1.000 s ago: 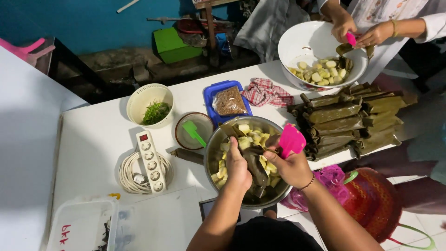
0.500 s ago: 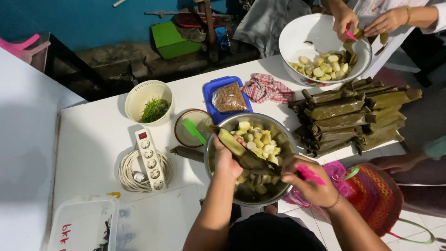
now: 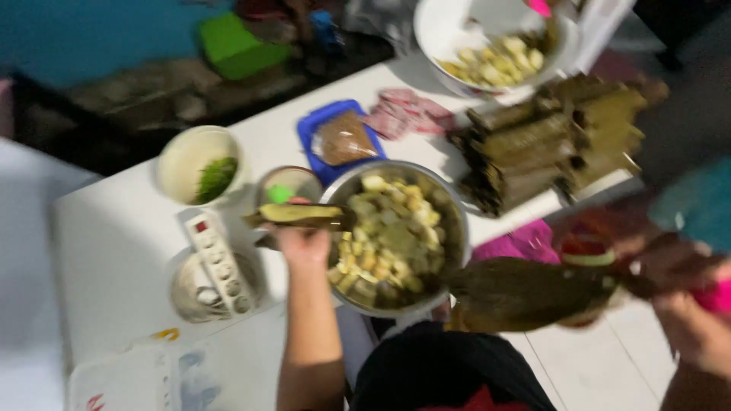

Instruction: Unwrapping food items from banana leaves and slicing them into a large metal bowl using a tool.

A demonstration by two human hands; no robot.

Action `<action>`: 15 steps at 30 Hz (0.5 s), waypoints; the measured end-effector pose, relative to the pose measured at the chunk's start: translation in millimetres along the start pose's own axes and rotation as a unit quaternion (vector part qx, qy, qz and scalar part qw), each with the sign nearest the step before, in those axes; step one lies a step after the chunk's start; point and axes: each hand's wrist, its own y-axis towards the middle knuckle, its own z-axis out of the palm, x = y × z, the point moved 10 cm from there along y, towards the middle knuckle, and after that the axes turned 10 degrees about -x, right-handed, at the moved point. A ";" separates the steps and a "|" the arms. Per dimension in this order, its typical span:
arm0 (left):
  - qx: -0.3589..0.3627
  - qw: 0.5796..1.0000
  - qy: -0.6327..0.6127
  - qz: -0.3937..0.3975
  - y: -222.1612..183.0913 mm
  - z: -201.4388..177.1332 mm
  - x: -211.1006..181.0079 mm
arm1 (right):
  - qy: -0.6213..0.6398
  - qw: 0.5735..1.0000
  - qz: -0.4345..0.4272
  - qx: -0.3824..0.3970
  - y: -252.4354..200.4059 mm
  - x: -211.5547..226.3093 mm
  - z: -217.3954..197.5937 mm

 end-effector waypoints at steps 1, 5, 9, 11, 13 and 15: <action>0.017 1.000 0.007 0.010 3.0 0.2 -4.4 | 0.060 0.996 0.039 -0.057 -10.5 -12.6 -25.5; 0.078 0.983 -0.108 -0.126 -27.5 23.5 18.0 | -0.285 0.953 0.104 -0.018 -0.9 23.5 -36.3; 0.031 0.970 -0.131 -0.200 -75.6 35.5 56.7 | -0.382 0.910 0.150 -0.055 0.3 -22.7 -27.2; 0.017 0.966 -0.135 -0.221 -86.4 38.1 70.1 | -0.372 0.913 0.126 -0.107 -6.4 -74.9 -32.4; -0.006 0.969 -0.127 -0.213 -85.9 30.7 78.0 | -0.360 0.901 0.168 -0.174 -29.9 -149.5 -43.5; -0.028 0.971 -0.122 -0.202 -83.2 20.8 85.2 | -0.344 0.884 0.208 -0.237 -41.4 -191.2 -41.8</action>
